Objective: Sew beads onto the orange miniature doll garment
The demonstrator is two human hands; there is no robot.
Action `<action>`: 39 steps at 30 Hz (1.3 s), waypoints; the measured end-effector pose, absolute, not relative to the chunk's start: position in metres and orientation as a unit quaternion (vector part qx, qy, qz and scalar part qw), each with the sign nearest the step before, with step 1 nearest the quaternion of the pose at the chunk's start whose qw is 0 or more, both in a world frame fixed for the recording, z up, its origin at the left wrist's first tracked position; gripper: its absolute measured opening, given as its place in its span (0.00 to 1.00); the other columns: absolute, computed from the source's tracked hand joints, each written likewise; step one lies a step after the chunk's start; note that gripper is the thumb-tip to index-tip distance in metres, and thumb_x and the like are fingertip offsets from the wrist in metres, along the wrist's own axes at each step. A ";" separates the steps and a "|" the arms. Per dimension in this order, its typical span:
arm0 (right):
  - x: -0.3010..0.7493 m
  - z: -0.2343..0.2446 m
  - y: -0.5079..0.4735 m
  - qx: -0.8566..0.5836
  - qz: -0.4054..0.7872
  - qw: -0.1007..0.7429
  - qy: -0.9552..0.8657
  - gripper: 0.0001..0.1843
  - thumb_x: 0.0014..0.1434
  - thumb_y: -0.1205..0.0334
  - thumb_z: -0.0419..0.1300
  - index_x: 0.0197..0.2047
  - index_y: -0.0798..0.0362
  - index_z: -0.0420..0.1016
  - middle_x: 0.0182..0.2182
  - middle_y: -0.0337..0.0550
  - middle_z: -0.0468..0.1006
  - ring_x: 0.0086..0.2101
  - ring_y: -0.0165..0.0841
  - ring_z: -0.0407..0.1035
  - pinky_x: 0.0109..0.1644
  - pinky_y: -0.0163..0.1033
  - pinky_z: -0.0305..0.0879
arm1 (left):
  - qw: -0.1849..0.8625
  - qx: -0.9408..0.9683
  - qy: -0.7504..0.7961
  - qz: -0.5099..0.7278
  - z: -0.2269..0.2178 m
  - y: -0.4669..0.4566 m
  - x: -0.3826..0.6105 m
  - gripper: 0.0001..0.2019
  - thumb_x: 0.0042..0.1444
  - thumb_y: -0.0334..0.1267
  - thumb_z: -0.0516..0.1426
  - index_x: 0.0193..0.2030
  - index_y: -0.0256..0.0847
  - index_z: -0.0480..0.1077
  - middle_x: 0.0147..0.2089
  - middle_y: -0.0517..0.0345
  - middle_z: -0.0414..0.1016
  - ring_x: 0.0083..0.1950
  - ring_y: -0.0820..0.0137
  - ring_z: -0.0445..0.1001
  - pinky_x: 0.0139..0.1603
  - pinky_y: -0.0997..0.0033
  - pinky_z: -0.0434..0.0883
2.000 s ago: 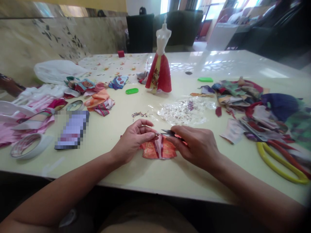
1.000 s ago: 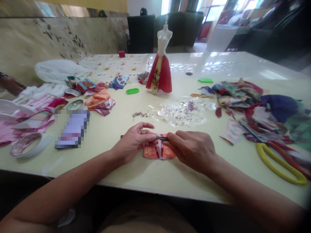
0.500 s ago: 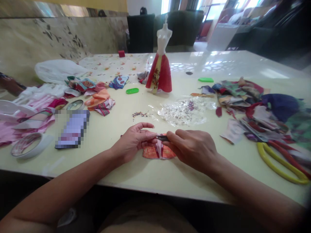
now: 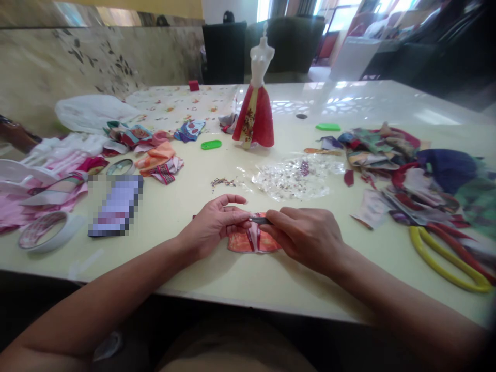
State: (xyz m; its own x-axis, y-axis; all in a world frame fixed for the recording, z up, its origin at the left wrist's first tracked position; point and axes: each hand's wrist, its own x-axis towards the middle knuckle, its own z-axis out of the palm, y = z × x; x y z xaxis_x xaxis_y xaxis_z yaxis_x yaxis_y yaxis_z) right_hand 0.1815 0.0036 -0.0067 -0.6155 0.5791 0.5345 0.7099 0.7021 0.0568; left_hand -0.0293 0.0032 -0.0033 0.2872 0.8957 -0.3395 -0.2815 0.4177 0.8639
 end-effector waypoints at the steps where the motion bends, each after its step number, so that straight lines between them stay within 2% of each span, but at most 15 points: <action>1: 0.181 -0.006 0.003 -0.361 -0.137 0.247 -0.889 0.19 0.66 0.51 0.51 0.29 0.52 0.72 0.19 0.35 0.69 0.19 0.26 0.52 0.25 0.38 0.37 | 0.720 0.353 0.437 0.408 -0.003 0.003 -0.029 0.16 0.52 0.31 0.64 0.47 0.38 0.66 0.32 0.59 0.75 0.33 0.75 0.76 0.40 0.76 0.72; 14: 0.180 -0.004 0.005 -0.330 -0.203 0.246 -0.888 0.17 0.65 0.52 0.54 0.28 0.52 0.70 0.18 0.34 0.64 0.19 0.26 0.50 0.26 0.38 0.39 | 0.724 0.359 0.423 0.410 -0.005 0.004 -0.029 0.17 0.52 0.31 0.64 0.47 0.38 0.66 0.32 0.58 0.74 0.34 0.75 0.75 0.40 0.76 0.71; 21: 0.181 -0.004 0.005 -0.300 -0.245 0.253 -0.886 0.13 0.65 0.54 0.55 0.33 0.53 0.73 0.19 0.34 0.65 0.20 0.27 0.51 0.27 0.39 0.41 | 0.717 0.363 0.431 0.410 -0.007 0.002 -0.029 0.15 0.52 0.32 0.64 0.45 0.39 0.66 0.34 0.58 0.74 0.33 0.75 0.74 0.38 0.76 0.70; 39: 0.186 -0.005 0.007 -0.275 -0.237 0.254 -0.897 0.07 0.60 0.58 0.60 0.35 0.52 0.75 0.19 0.33 0.64 0.21 0.27 0.53 0.27 0.39 0.43 | 0.720 0.344 0.433 0.419 0.000 -0.003 -0.025 0.13 0.51 0.29 0.63 0.41 0.39 0.65 0.30 0.62 0.72 0.31 0.76 0.74 0.35 0.78 0.70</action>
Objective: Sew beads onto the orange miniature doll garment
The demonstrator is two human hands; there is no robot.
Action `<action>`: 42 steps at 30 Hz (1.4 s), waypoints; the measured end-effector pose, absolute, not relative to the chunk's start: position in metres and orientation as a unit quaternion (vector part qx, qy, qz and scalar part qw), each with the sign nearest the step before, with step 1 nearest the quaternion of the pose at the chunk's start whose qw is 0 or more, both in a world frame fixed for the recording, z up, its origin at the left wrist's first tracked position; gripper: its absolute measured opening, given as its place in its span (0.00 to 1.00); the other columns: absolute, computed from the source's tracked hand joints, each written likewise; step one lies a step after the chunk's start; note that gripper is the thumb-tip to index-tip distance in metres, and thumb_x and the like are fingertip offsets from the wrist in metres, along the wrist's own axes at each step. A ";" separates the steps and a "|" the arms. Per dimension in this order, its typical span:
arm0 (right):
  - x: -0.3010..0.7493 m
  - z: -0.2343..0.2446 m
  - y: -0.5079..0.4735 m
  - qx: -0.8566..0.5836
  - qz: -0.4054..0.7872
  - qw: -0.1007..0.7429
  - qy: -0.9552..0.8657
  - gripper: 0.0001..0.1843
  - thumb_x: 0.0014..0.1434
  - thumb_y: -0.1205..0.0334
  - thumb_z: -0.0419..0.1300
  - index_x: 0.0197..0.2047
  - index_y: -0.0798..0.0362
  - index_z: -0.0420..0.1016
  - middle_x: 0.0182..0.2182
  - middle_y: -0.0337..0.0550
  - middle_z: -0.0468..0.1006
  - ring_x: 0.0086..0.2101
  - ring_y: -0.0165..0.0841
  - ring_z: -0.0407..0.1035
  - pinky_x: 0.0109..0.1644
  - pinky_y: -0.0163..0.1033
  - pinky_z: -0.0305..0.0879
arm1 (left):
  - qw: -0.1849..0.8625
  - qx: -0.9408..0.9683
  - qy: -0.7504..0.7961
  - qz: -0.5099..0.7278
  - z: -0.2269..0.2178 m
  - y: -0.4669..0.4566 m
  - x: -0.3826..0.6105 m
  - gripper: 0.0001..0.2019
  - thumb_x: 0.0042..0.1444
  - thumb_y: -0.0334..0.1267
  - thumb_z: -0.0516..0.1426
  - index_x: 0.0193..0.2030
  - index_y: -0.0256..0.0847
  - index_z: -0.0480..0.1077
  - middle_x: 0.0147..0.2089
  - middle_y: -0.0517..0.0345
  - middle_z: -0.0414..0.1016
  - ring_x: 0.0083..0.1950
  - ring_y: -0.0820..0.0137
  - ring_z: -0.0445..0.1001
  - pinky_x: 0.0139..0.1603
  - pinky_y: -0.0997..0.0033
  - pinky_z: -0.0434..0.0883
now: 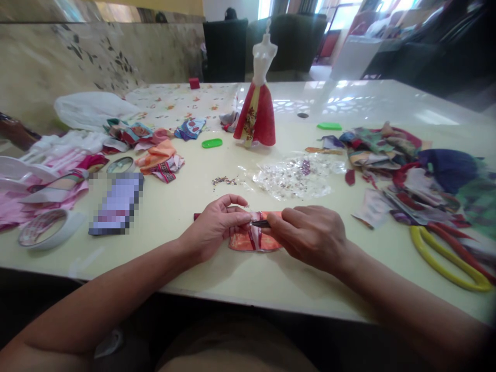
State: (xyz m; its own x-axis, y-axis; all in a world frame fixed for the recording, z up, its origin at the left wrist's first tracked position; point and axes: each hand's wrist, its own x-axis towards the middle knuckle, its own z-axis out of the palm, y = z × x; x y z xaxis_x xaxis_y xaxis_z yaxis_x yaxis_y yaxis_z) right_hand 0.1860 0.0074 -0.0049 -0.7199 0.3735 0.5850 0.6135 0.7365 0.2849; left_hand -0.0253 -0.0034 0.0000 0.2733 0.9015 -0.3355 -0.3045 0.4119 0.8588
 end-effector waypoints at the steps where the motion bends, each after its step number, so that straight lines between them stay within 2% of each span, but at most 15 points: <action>1: 0.186 -0.005 0.008 -0.273 -0.235 0.253 -0.898 0.07 0.60 0.58 0.60 0.35 0.52 0.75 0.19 0.33 0.65 0.21 0.27 0.53 0.27 0.40 0.43 | 0.720 0.344 0.433 0.420 0.000 -0.004 -0.025 0.12 0.51 0.29 0.63 0.41 0.39 0.65 0.30 0.62 0.72 0.32 0.76 0.74 0.36 0.77 0.70; 5: 0.186 -0.005 0.006 -0.264 -0.228 0.257 -0.901 0.08 0.61 0.57 0.60 0.35 0.52 0.75 0.19 0.33 0.65 0.21 0.27 0.53 0.27 0.40 0.43 | 0.720 0.341 0.432 0.423 0.000 -0.003 -0.025 0.12 0.51 0.29 0.63 0.40 0.38 0.65 0.31 0.60 0.73 0.33 0.75 0.74 0.37 0.76 0.71; 9: 0.182 -0.007 0.004 -0.245 -0.212 0.266 -0.908 0.07 0.61 0.60 0.59 0.39 0.53 0.76 0.20 0.34 0.67 0.21 0.27 0.55 0.27 0.39 0.44 | 0.711 0.335 0.434 0.440 -0.001 0.001 -0.027 0.12 0.51 0.29 0.63 0.40 0.38 0.65 0.29 0.61 0.72 0.30 0.77 0.72 0.36 0.77 0.70; 13: 0.184 -0.008 0.008 -0.295 -0.150 0.275 -0.903 0.14 0.64 0.54 0.55 0.34 0.52 0.75 0.19 0.34 0.68 0.21 0.25 0.56 0.26 0.37 0.43 | 0.706 0.339 0.428 0.451 -0.002 0.004 -0.029 0.11 0.51 0.29 0.62 0.39 0.38 0.66 0.31 0.61 0.72 0.31 0.77 0.73 0.37 0.76 0.71; 16: 0.192 -0.003 0.016 -0.363 -0.124 0.234 -0.893 0.21 0.66 0.50 0.50 0.29 0.52 0.73 0.19 0.35 0.70 0.20 0.24 0.56 0.25 0.37 0.40 | 0.673 0.382 0.412 0.482 -0.002 0.003 -0.030 0.08 0.53 0.29 0.60 0.39 0.38 0.67 0.34 0.60 0.73 0.35 0.75 0.75 0.41 0.75 0.71; 20: 0.198 0.005 0.021 -0.422 -0.105 0.121 -0.892 0.26 0.67 0.45 0.44 0.29 0.52 0.71 0.21 0.37 0.72 0.19 0.25 0.54 0.25 0.37 0.35 | 0.636 0.434 0.390 0.505 -0.003 0.001 -0.031 0.05 0.56 0.28 0.55 0.39 0.39 0.68 0.35 0.59 0.73 0.40 0.74 0.74 0.48 0.71 0.70; 24: 0.194 0.007 0.019 -0.435 -0.100 0.037 -0.894 0.24 0.67 0.45 0.45 0.29 0.52 0.69 0.22 0.37 0.72 0.18 0.24 0.50 0.26 0.38 0.32 | 0.569 0.530 0.424 0.464 -0.001 -0.001 -0.031 0.07 0.55 0.27 0.53 0.39 0.40 0.68 0.38 0.58 0.74 0.43 0.71 0.73 0.49 0.70 0.68; 28: 0.192 0.005 0.018 -0.441 -0.104 0.022 -0.891 0.21 0.67 0.48 0.47 0.30 0.52 0.69 0.22 0.36 0.71 0.18 0.24 0.46 0.26 0.38 0.32 | 0.426 0.669 0.465 0.394 0.004 -0.007 -0.029 0.09 0.54 0.25 0.52 0.38 0.41 0.69 0.40 0.57 0.75 0.44 0.68 0.73 0.48 0.68 0.67; 31: 0.193 0.004 0.019 -0.446 -0.105 0.018 -0.889 0.19 0.66 0.50 0.49 0.30 0.52 0.69 0.21 0.36 0.70 0.18 0.24 0.43 0.26 0.38 0.32 | 0.358 0.735 0.446 0.363 0.005 -0.010 -0.027 0.12 0.52 0.23 0.51 0.38 0.42 0.70 0.39 0.58 0.76 0.44 0.68 0.74 0.48 0.68 0.67; 42: 0.188 0.000 0.019 -0.450 -0.090 0.006 -0.889 0.19 0.66 0.52 0.46 0.31 0.51 0.70 0.21 0.36 0.69 0.18 0.24 0.40 0.26 0.37 0.31 | 0.353 0.732 0.473 0.339 0.003 -0.010 -0.029 0.11 0.54 0.23 0.50 0.37 0.42 0.69 0.39 0.58 0.75 0.42 0.69 0.75 0.48 0.69 0.67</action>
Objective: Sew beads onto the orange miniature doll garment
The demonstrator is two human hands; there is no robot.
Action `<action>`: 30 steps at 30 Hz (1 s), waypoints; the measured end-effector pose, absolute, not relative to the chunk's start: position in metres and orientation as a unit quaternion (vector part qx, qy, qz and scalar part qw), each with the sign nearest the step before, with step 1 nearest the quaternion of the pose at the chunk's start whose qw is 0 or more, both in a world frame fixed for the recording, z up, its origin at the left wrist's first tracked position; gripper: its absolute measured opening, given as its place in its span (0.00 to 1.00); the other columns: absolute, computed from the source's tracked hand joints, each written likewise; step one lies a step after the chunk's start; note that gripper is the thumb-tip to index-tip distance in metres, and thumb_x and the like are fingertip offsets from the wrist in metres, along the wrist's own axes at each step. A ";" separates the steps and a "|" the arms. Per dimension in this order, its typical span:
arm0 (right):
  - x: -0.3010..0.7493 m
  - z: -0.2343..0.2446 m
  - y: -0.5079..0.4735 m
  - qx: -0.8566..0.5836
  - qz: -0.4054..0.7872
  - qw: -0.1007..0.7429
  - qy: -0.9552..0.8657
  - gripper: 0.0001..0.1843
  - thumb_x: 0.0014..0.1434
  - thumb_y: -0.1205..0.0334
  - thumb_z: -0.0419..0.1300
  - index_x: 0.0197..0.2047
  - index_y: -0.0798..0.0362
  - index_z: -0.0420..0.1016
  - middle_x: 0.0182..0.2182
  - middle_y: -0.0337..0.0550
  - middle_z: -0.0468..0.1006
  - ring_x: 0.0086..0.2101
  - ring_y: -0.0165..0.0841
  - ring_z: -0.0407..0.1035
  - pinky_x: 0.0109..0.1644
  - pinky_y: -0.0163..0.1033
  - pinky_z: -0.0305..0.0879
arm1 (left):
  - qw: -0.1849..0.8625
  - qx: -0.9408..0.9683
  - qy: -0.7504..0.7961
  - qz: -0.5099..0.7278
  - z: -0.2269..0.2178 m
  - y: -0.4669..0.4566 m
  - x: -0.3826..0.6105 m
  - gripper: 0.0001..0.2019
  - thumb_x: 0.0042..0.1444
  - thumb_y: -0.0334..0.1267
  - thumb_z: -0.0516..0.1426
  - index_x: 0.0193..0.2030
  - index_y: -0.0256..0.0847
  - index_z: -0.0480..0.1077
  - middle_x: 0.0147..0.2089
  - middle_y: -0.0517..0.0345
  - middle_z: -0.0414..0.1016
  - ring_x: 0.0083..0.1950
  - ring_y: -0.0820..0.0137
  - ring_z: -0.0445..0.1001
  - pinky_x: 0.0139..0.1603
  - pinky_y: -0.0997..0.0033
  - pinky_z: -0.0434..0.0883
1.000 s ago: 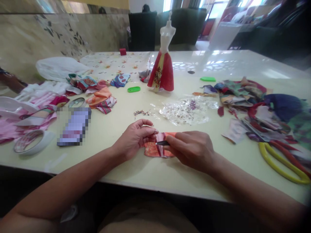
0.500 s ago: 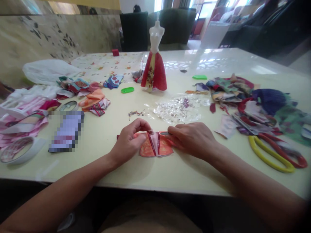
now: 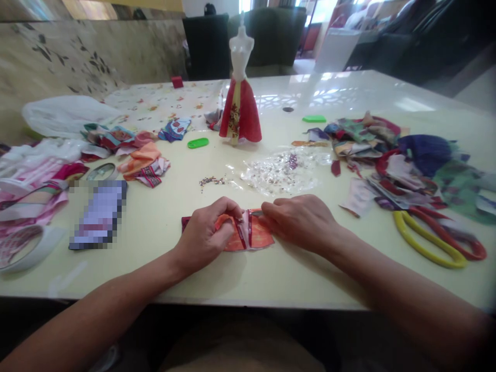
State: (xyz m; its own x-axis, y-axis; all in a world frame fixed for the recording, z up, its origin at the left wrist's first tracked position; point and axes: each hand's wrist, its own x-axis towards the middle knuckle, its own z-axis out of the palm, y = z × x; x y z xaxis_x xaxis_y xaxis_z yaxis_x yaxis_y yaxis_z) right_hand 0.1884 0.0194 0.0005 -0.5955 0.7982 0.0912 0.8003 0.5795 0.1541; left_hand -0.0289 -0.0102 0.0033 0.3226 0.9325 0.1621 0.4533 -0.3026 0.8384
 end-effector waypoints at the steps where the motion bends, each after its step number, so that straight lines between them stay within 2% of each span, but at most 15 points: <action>1: 0.188 0.000 0.020 -0.450 -0.086 0.005 -0.889 0.19 0.66 0.53 0.47 0.31 0.52 0.71 0.20 0.37 0.69 0.18 0.24 0.41 0.26 0.37 0.32 | 0.351 0.737 0.469 0.338 0.003 -0.011 -0.029 0.12 0.54 0.23 0.50 0.37 0.42 0.69 0.38 0.58 0.75 0.42 0.69 0.75 0.49 0.69 0.67; 5: 0.188 -0.001 0.020 -0.451 -0.088 0.005 -0.888 0.17 0.66 0.55 0.47 0.30 0.52 0.71 0.20 0.37 0.69 0.17 0.24 0.44 0.25 0.37 0.32 | 0.335 0.754 0.458 0.330 0.001 -0.011 -0.028 0.13 0.54 0.22 0.49 0.38 0.43 0.68 0.38 0.59 0.76 0.42 0.68 0.75 0.49 0.67 0.68; 7: 0.188 -0.002 0.020 -0.451 -0.093 0.006 -0.888 0.17 0.66 0.54 0.47 0.30 0.51 0.70 0.20 0.37 0.70 0.17 0.25 0.46 0.25 0.37 0.32 | 0.317 0.769 0.450 0.325 -0.001 -0.010 -0.028 0.13 0.54 0.22 0.49 0.39 0.43 0.68 0.38 0.59 0.76 0.43 0.68 0.76 0.54 0.64 0.67; 10: 0.187 -0.003 0.020 -0.448 -0.089 0.004 -0.889 0.18 0.66 0.54 0.47 0.30 0.51 0.70 0.21 0.38 0.72 0.17 0.25 0.49 0.25 0.37 0.32 | 0.298 0.798 0.419 0.314 -0.003 -0.007 -0.027 0.14 0.54 0.21 0.49 0.40 0.43 0.68 0.38 0.60 0.76 0.42 0.69 0.76 0.66 0.57 0.58; 12: 0.187 -0.004 0.020 -0.447 -0.090 0.005 -0.890 0.18 0.67 0.54 0.47 0.30 0.51 0.70 0.22 0.38 0.73 0.17 0.26 0.51 0.25 0.37 0.32 | 0.301 0.814 0.391 0.307 -0.004 -0.005 -0.026 0.15 0.53 0.21 0.48 0.39 0.44 0.69 0.37 0.61 0.76 0.41 0.70 0.75 0.70 0.54 0.52; 19: 0.187 -0.006 0.021 -0.443 -0.099 0.013 -0.891 0.17 0.67 0.55 0.48 0.30 0.51 0.69 0.20 0.38 0.72 0.17 0.26 0.54 0.24 0.37 0.33 | 0.294 0.846 0.351 0.273 -0.008 -0.002 -0.023 0.17 0.53 0.21 0.49 0.42 0.45 0.69 0.36 0.61 0.73 0.38 0.71 0.71 0.72 0.53 0.46; 23: 0.187 -0.005 0.020 -0.443 -0.096 0.014 -0.891 0.15 0.66 0.58 0.49 0.30 0.50 0.69 0.21 0.37 0.72 0.17 0.27 0.54 0.23 0.37 0.33 | 0.283 0.864 0.339 0.243 -0.011 0.002 -0.023 0.17 0.55 0.22 0.48 0.44 0.43 0.69 0.38 0.59 0.73 0.42 0.70 0.72 0.73 0.56 0.44; 27: 0.187 -0.003 0.020 -0.445 -0.080 0.006 -0.892 0.11 0.64 0.60 0.50 0.31 0.50 0.70 0.22 0.37 0.73 0.18 0.27 0.56 0.24 0.37 0.33 | 0.324 0.861 0.326 0.218 -0.010 0.004 -0.022 0.16 0.56 0.23 0.49 0.44 0.45 0.70 0.40 0.58 0.73 0.47 0.67 0.72 0.73 0.56 0.44; 30: 0.189 0.000 0.020 -0.448 -0.077 -0.007 -0.891 0.12 0.64 0.60 0.50 0.32 0.51 0.70 0.23 0.39 0.74 0.18 0.27 0.57 0.25 0.37 0.34 | 0.304 0.876 0.318 0.199 -0.009 0.005 -0.020 0.16 0.56 0.23 0.48 0.45 0.44 0.70 0.41 0.58 0.72 0.48 0.66 0.72 0.72 0.56 0.46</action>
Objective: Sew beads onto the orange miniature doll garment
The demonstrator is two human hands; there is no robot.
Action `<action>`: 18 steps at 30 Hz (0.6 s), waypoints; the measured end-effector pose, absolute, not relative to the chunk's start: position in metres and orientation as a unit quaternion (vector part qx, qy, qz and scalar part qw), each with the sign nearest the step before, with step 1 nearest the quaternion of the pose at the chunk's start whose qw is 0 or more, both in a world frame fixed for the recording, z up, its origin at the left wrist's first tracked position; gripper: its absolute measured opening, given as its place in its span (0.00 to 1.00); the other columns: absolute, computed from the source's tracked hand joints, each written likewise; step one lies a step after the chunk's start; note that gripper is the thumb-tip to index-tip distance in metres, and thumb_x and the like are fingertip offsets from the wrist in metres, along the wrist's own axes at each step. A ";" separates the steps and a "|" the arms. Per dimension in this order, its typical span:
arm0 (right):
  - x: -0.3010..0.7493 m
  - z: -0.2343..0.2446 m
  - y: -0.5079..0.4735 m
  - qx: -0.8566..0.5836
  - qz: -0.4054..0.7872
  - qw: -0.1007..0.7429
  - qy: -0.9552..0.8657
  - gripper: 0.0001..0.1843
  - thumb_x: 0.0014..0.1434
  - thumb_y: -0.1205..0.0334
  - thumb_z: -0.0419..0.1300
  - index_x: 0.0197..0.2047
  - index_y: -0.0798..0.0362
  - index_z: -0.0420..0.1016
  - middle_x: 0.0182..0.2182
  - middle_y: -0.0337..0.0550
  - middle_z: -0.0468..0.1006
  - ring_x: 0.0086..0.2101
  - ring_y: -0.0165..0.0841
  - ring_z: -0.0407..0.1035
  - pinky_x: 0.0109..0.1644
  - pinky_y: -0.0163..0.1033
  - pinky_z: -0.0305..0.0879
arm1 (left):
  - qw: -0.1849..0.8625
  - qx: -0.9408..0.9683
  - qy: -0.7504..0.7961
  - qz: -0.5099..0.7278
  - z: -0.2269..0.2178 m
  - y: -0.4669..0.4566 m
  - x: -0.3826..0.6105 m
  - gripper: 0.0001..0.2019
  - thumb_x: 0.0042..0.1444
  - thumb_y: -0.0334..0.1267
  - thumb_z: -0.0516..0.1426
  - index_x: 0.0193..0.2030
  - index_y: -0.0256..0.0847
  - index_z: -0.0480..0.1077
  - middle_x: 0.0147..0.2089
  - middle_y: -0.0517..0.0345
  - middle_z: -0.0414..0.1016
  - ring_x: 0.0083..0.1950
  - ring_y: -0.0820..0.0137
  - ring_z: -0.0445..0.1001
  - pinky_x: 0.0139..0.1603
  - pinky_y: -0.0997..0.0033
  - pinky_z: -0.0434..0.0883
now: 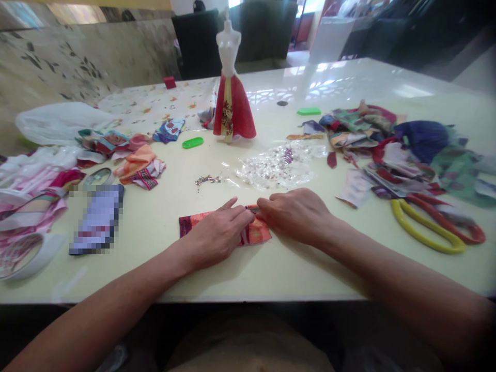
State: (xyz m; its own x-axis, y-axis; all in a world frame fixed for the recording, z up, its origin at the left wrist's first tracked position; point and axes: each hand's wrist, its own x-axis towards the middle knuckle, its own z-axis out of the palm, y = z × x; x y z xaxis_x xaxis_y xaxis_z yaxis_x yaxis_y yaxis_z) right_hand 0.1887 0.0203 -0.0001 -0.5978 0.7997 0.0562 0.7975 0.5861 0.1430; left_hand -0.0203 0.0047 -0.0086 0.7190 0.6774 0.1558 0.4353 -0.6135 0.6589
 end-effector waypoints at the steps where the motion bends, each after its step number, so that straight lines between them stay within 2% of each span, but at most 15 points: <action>1: 0.190 0.002 0.021 0.449 0.080 0.011 0.890 0.11 0.64 0.60 0.50 0.33 0.51 0.71 0.23 0.39 0.74 0.18 0.27 0.58 0.25 0.37 0.34 | 0.285 0.885 0.313 0.194 -0.008 0.005 -0.020 0.17 0.56 0.22 0.48 0.45 0.44 0.69 0.41 0.57 0.71 0.47 0.66 0.71 0.72 0.56 0.47; 5: 0.196 0.009 0.021 0.470 0.112 0.004 0.875 0.12 0.64 0.59 0.49 0.33 0.52 0.71 0.23 0.40 0.75 0.19 0.27 0.58 0.26 0.37 0.34 | 0.224 0.911 0.301 0.173 -0.009 0.004 -0.019 0.19 0.56 0.21 0.45 0.47 0.42 0.68 0.40 0.55 0.70 0.45 0.66 0.71 0.71 0.55 0.49; 8: 0.197 0.013 0.021 0.460 0.091 0.012 0.883 0.15 0.65 0.54 0.49 0.33 0.51 0.71 0.24 0.40 0.76 0.20 0.27 0.60 0.26 0.38 0.35 | 0.237 0.901 0.319 0.172 -0.008 0.005 -0.020 0.17 0.58 0.23 0.45 0.47 0.41 0.67 0.41 0.54 0.70 0.45 0.66 0.70 0.67 0.55 0.55; 11: 0.194 0.014 0.020 0.447 0.045 0.043 0.892 0.16 0.64 0.52 0.50 0.33 0.50 0.72 0.24 0.40 0.77 0.21 0.28 0.63 0.26 0.38 0.35 | 0.281 0.868 0.359 0.198 -0.007 0.007 -0.021 0.12 0.59 0.26 0.46 0.45 0.41 0.66 0.41 0.54 0.69 0.42 0.67 0.69 0.54 0.62 0.65; 14: 0.193 0.014 0.019 0.450 0.027 0.056 0.891 0.16 0.64 0.53 0.50 0.32 0.50 0.72 0.24 0.41 0.77 0.22 0.29 0.65 0.27 0.38 0.36 | 0.319 0.832 0.388 0.235 -0.005 0.009 -0.022 0.11 0.57 0.25 0.47 0.42 0.41 0.66 0.39 0.56 0.69 0.41 0.69 0.69 0.45 0.67 0.66; 18: 0.193 0.015 0.019 0.451 0.027 0.058 0.890 0.15 0.64 0.53 0.50 0.32 0.51 0.72 0.23 0.42 0.77 0.21 0.29 0.65 0.27 0.38 0.37 | 0.339 0.788 0.427 0.285 -0.003 0.013 -0.026 0.10 0.56 0.25 0.48 0.40 0.41 0.66 0.41 0.55 0.70 0.44 0.69 0.70 0.47 0.67 0.66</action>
